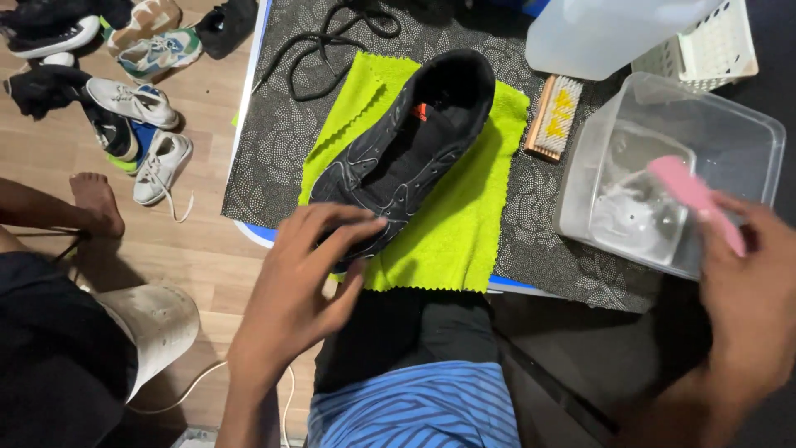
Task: The person cleans a black sneaker by scrubbing the upper and sole with a pink brush dipped in soapy water. They then wipe the shoe with a yellow cloth to remove the soap and dirt.
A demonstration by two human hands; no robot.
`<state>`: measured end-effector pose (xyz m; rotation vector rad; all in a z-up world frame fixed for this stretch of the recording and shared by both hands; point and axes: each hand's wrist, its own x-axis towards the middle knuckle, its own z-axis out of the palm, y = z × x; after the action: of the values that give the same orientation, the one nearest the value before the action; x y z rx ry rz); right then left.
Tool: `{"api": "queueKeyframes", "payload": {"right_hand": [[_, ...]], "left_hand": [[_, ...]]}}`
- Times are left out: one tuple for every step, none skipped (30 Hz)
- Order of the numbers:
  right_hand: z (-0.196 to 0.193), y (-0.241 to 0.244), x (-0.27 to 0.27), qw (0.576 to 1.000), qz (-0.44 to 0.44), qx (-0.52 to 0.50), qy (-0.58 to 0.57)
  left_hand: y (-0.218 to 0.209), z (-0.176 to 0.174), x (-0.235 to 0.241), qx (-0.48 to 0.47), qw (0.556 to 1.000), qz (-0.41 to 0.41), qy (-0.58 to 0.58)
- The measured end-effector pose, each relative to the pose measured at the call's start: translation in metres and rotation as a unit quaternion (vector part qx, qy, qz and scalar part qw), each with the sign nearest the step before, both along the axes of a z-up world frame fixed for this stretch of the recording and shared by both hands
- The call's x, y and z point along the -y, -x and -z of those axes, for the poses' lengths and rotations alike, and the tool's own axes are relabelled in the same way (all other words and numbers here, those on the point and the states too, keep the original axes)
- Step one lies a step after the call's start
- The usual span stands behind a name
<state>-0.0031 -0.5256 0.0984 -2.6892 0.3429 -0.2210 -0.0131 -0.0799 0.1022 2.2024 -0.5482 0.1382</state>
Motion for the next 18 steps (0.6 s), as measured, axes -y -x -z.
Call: {"api": "queueKeyframes", "payload": {"right_hand": [[0.000,0.006,-0.001,1.000,0.001,0.000,-0.001],[-0.001,0.013,-0.002,0.999,0.042,0.015,0.004],[-0.002,0.019,-0.004,0.996,0.084,0.031,0.009],[-0.005,0.025,-0.006,0.996,0.085,0.033,0.009],[-0.007,0.030,-0.009,0.996,0.083,0.026,0.006],[-0.010,0.036,-0.011,0.997,0.081,0.016,0.003],[-0.010,0.042,-0.010,0.996,0.082,0.017,0.003],[-0.008,0.049,-0.008,0.996,0.078,0.030,0.013],[-0.006,0.055,-0.005,0.996,0.075,0.043,0.022],[-0.012,0.055,-0.014,0.996,0.079,0.042,0.022],[-0.017,0.054,-0.023,0.990,0.143,0.016,0.003],[-0.022,0.052,-0.034,0.979,0.204,-0.012,-0.016],[-0.017,0.058,-0.028,0.978,0.207,-0.013,-0.017],[-0.012,0.061,-0.022,0.986,0.165,0.002,0.016],[-0.007,0.064,-0.015,0.991,0.122,0.017,0.048],[-0.002,0.065,-0.013,0.991,0.122,0.017,0.046],[0.002,0.067,-0.011,0.992,0.103,0.065,0.021],[0.007,0.067,-0.010,0.990,0.086,0.116,-0.003]], "left_hand": [[-0.008,0.001,0.010,0.000,1.000,0.001,-0.001],[-0.016,0.003,0.020,0.006,1.000,-0.003,0.024],[-0.025,0.005,0.030,0.011,0.999,-0.006,0.049],[-0.034,0.012,0.037,0.013,0.999,-0.005,0.049],[-0.043,0.019,0.044,0.029,0.999,0.001,0.018],[-0.051,0.026,0.052,0.044,0.999,0.008,-0.013],[-0.054,0.030,0.056,0.045,0.999,0.010,-0.013],[-0.059,0.035,0.062,0.063,0.996,0.003,-0.064],[-0.065,0.039,0.068,0.081,0.990,-0.005,-0.115],[-0.070,0.044,0.071,0.081,0.990,0.000,-0.115],[-0.075,0.050,0.073,0.049,0.991,-0.009,-0.124],[-0.079,0.056,0.074,0.016,0.991,-0.018,-0.133],[-0.081,0.052,0.071,0.016,0.991,-0.015,-0.134],[-0.084,0.048,0.068,0.007,0.997,0.008,-0.075],[-0.086,0.043,0.066,-0.002,0.999,0.032,-0.016],[-0.084,0.032,0.062,-0.002,0.999,0.031,-0.017],[-0.082,0.022,0.059,-0.043,0.997,0.019,0.055],[-0.083,0.011,0.055,-0.082,0.988,0.009,0.127]]}}
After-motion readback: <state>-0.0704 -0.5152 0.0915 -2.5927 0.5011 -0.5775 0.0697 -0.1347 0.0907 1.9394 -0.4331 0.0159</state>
